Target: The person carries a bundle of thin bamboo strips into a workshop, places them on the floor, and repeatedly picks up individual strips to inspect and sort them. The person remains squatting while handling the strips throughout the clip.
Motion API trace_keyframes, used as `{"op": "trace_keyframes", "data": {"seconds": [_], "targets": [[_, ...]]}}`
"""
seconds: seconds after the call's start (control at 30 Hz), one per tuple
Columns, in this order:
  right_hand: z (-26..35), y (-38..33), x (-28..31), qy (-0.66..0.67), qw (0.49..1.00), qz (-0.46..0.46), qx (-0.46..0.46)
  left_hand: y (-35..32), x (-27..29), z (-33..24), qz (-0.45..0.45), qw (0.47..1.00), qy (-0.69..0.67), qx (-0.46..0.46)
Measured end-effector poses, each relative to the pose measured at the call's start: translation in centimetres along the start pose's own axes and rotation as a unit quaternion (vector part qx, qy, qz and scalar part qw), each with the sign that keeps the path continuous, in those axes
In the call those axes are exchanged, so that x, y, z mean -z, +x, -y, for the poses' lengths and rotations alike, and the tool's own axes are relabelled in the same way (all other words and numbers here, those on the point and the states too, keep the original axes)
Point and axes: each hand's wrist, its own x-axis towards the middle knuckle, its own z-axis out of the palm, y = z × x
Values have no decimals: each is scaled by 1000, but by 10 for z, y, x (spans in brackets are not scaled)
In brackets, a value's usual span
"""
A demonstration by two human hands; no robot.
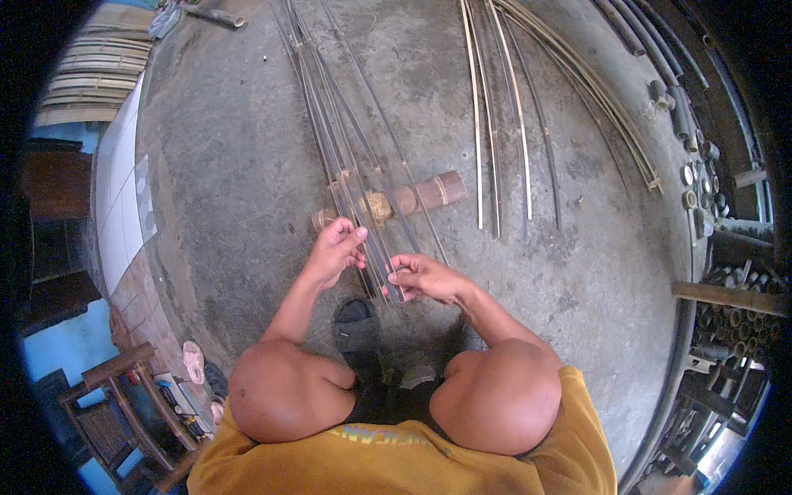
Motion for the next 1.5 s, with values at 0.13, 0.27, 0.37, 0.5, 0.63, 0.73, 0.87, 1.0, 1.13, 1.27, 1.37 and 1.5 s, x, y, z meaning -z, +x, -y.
{"op": "trace_keyframes", "data": {"seconds": [0.13,0.27,0.37,0.5,0.63,0.73,0.87,1.0,1.13,1.27,1.37,1.5], "targets": [[0,-6,2,3,1000,-6,-3,3,-6,3,-1,1000,-26,11],[4,-11,2,1,1000,0,4,5,-10,2,16,999,-26,14],[-2,-6,5,-16,1000,-1,1,5,-7,5,35,999,-34,14],[0,-2,-2,-103,995,7,-5,4,-5,12,0,999,-48,18],[16,-7,18,-239,962,-121,46,5,-3,18,-21,996,-81,35],[18,-8,47,-373,889,-262,40,5,-1,18,-21,997,-52,49],[-17,8,53,-515,796,-297,113,13,-4,28,-27,996,-71,56],[-16,26,27,-514,793,-314,97,25,-3,42,-22,997,-65,46],[-4,42,25,-342,859,-338,178,44,5,61,-26,997,-36,61],[2,26,-5,-210,897,-308,236,39,11,59,-32,996,-37,68],[-17,12,-7,-207,891,-326,238,52,5,60,-18,996,11,91],[10,10,-24,-221,877,-310,293,49,14,53,-33,994,17,99]]}}
